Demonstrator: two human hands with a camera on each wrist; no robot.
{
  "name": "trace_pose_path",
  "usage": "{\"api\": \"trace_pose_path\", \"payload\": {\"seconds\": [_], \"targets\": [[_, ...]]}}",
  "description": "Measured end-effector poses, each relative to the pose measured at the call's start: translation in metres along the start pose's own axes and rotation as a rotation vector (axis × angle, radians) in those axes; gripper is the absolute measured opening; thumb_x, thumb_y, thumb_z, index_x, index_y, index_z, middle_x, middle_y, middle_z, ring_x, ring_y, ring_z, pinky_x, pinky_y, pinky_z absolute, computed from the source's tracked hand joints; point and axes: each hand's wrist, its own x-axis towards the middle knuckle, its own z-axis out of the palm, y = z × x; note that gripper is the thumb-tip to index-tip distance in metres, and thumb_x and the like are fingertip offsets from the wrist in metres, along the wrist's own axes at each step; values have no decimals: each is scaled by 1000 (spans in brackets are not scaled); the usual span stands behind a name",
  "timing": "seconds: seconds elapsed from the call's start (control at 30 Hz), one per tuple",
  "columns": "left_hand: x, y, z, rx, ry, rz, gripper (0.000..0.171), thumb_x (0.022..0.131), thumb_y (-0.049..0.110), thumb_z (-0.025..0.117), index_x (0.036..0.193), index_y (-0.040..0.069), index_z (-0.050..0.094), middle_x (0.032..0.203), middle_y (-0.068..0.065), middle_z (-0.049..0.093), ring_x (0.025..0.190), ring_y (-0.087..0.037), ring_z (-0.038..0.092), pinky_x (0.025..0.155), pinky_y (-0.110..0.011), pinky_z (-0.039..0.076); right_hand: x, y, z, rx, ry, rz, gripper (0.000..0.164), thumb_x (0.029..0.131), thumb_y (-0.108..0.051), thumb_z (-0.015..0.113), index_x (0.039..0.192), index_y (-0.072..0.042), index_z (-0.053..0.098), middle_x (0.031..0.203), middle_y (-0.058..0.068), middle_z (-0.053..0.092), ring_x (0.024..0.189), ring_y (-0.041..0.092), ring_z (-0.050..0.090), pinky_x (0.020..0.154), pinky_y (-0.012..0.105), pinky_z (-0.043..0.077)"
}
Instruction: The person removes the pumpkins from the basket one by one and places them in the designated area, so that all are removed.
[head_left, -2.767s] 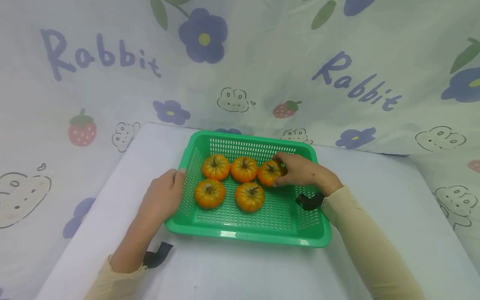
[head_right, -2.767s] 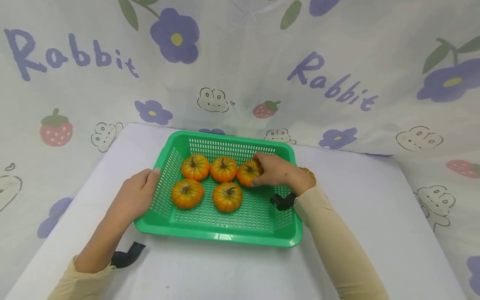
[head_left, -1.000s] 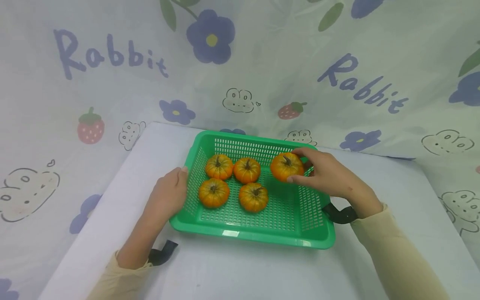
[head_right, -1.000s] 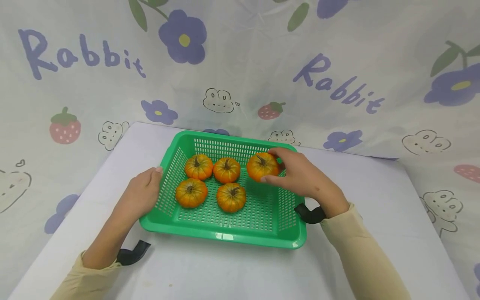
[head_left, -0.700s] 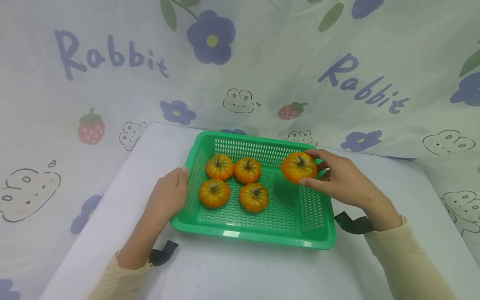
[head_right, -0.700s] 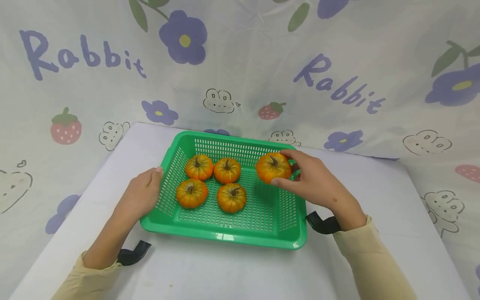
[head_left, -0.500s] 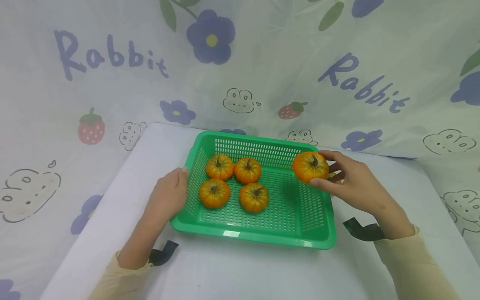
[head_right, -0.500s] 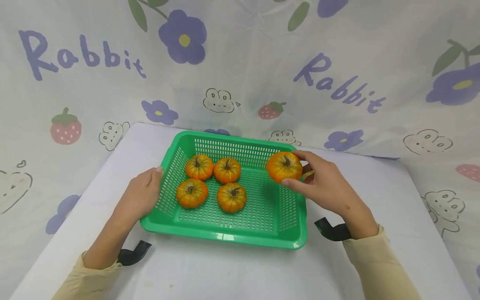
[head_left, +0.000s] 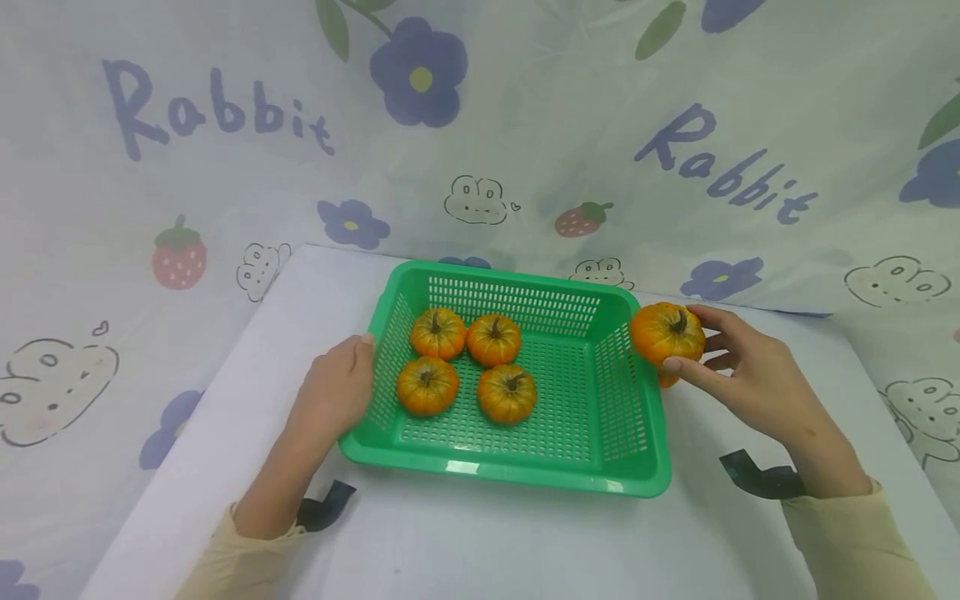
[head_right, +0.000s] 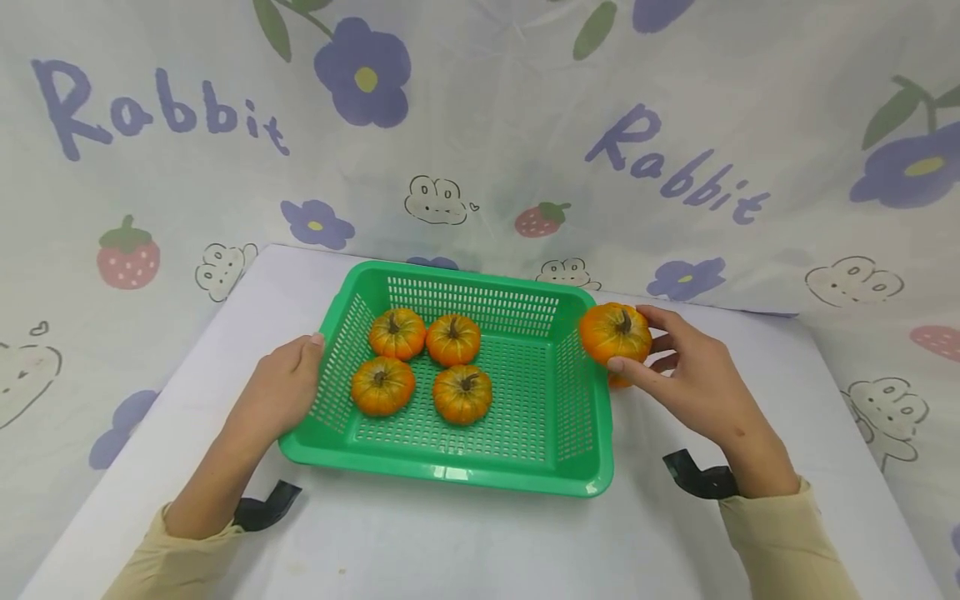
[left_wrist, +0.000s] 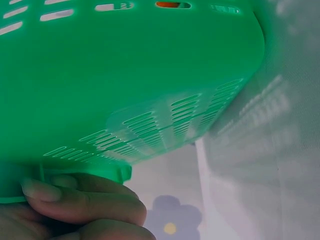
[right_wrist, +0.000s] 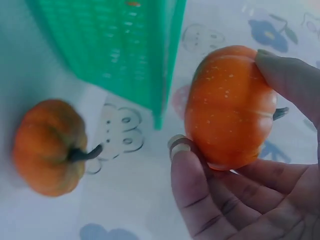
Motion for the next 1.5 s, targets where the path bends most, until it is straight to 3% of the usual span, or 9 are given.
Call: {"api": "trace_pose_path", "payload": {"seconds": [0.07, 0.13, 0.27, 0.63, 1.5], "targets": [[0, 0, 0, -4, 1, 5, 60, 113, 53, 16, 102, 6, 52, 77, -13, 52, 63, -26, 53, 56, -37, 49, -1, 5, 0, -3, 4, 19, 75, 95, -36, 80, 154, -7, 46, 140, 22, 60, 102, 39, 70, 74, 26, 56], [0, 0, 0, -8, 2, 9, 60, 113, 53, 17, 102, 6, 53, 77, -13, 52, 63, -26, 54, 56, -37, 49, -3, 9, 1, -8, 10, 41, 76, 95, -37, 79, 154, -5, 45, 144, 25, 56, 104, 43, 69, 78, 40, 61], [1, 1, 0, -13, -1, 8, 60, 112, 54, 17, 103, 6, 53, 78, -13, 53, 63, -25, 55, 56, -37, 50, -3, 20, 5, -15, 8, 101, 79, 97, -42, 77, 154, -1, 42, 148, 31, 50, 113, 51, 64, 81, 67, 56], [0, 0, -1, -3, 0, 1, 62, 112, 55, 16, 103, 7, 53, 77, -12, 53, 63, -25, 55, 56, -37, 49, -8, 51, 8, -28, 0, 243, 91, 96, -56, 71, 156, 4, 37, 147, 35, 49, 123, 58, 55, 86, 68, 53], [-1, 0, 0, 3, 15, 7, 59, 113, 53, 18, 101, 7, 53, 76, -12, 53, 63, -25, 54, 56, -37, 49, -12, 100, 21, -30, -39, 358, 92, 101, -54, 65, 153, 13, 32, 148, 42, 41, 126, 62, 50, 91, 68, 50]]}}
